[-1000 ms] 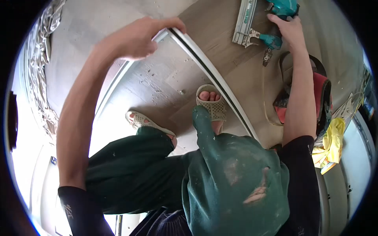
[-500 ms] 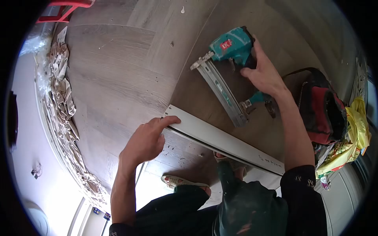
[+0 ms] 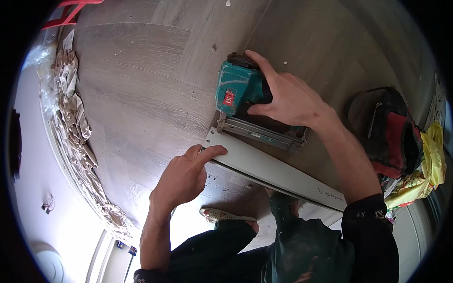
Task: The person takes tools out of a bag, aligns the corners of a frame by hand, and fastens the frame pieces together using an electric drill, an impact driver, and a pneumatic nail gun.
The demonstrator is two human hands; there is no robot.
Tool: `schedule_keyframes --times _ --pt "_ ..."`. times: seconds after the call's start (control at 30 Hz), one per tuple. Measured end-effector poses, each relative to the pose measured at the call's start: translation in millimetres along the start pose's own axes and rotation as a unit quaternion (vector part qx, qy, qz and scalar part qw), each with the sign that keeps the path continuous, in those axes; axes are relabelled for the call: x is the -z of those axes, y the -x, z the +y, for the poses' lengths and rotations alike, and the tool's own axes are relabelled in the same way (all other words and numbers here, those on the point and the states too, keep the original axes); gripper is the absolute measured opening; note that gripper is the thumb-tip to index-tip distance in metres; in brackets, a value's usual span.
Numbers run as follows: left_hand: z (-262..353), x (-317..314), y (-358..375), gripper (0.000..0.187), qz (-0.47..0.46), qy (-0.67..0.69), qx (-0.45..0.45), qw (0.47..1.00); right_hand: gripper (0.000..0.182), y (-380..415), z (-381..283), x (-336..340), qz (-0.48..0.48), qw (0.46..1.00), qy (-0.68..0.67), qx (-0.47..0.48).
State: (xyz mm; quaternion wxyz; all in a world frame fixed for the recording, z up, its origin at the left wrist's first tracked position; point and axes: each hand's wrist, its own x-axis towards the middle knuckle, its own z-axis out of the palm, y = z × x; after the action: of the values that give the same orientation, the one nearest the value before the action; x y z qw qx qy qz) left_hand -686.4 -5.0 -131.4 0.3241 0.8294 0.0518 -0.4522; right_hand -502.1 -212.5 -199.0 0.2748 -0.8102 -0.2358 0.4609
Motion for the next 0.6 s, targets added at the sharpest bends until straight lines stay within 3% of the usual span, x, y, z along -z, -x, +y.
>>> schedule_keyframes --times 0.6 --pt "-3.3 -2.6 -0.7 0.064 0.009 -0.014 -0.029 0.999 0.103 -4.5 2.0 -7.3 0.027 1.0 -0.014 0.006"
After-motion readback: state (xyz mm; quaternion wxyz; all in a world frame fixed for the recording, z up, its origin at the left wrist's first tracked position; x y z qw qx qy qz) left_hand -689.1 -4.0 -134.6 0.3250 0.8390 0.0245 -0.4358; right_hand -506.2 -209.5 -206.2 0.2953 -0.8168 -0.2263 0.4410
